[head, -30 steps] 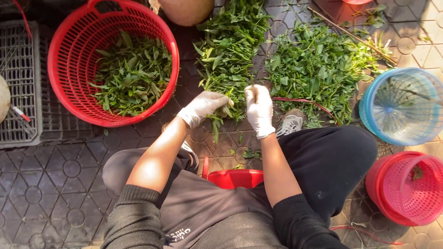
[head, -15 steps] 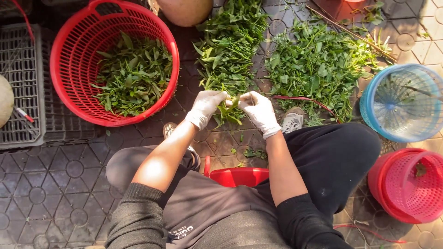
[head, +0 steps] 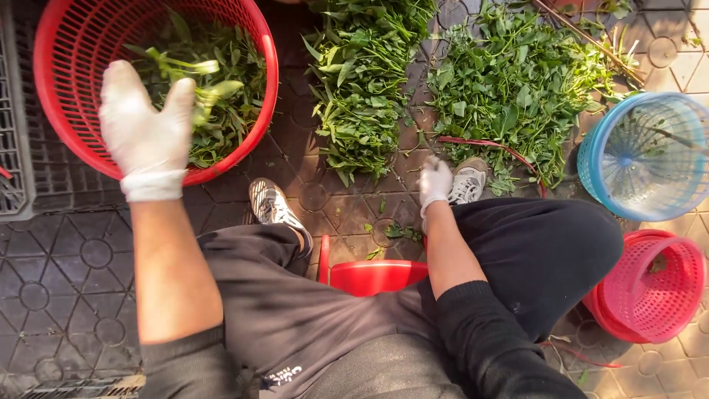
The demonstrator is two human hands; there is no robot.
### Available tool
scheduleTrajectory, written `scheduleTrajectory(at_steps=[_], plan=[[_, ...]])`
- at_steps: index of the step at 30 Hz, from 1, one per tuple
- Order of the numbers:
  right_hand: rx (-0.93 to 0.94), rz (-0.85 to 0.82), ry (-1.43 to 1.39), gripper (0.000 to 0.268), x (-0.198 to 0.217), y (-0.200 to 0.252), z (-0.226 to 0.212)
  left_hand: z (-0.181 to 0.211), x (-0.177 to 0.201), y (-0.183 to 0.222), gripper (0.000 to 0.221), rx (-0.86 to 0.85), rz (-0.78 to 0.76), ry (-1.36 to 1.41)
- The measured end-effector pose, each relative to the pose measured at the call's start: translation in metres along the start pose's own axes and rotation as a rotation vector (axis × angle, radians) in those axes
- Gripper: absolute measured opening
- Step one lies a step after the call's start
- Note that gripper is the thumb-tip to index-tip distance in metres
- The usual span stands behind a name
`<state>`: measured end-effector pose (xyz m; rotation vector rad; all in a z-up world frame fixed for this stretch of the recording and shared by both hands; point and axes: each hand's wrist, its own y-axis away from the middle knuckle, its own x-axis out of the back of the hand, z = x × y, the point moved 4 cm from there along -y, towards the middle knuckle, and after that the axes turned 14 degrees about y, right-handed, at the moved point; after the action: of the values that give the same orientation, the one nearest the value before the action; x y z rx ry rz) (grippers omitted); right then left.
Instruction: Sorting and cleaning leafy greens by hand, removing stems and placing leaves into a basket.
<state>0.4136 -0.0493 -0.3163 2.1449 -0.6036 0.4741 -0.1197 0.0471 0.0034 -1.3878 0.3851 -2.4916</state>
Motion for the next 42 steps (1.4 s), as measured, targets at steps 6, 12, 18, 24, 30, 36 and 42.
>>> scheduleTrajectory(at_steps=[6,12,18,24,30,36,42], plan=[[0.231,-0.115,0.745,0.044,-0.067,-0.010,0.040,0.080,0.030,0.015,0.057,0.130,-0.206,0.292],[0.357,-0.273,1.029,0.032,-0.109,-0.006,0.014,0.106,0.025,0.015,0.051,0.064,-0.287,0.235],[0.255,-0.597,0.556,0.046,-0.071,0.056,-0.060,0.123,0.013,0.007,0.049,-0.139,-0.249,0.291],[0.170,-0.581,0.576,0.036,-0.036,0.059,-0.054,0.132,-0.029,0.007,0.058,-0.022,-0.395,0.309],[0.279,-0.767,-0.079,0.015,-0.036,0.034,-0.037,0.128,-0.107,0.027,0.026,-0.203,-0.580,0.017],[0.317,-0.928,-0.175,0.016,0.002,0.087,-0.078,0.150,-0.206,0.066,0.044,-0.288,-0.880,-0.088],[0.296,-0.796,-0.255,0.018,0.000,0.088,-0.078,0.070,-0.307,0.097,0.018,-0.010,-0.795,-0.041]])
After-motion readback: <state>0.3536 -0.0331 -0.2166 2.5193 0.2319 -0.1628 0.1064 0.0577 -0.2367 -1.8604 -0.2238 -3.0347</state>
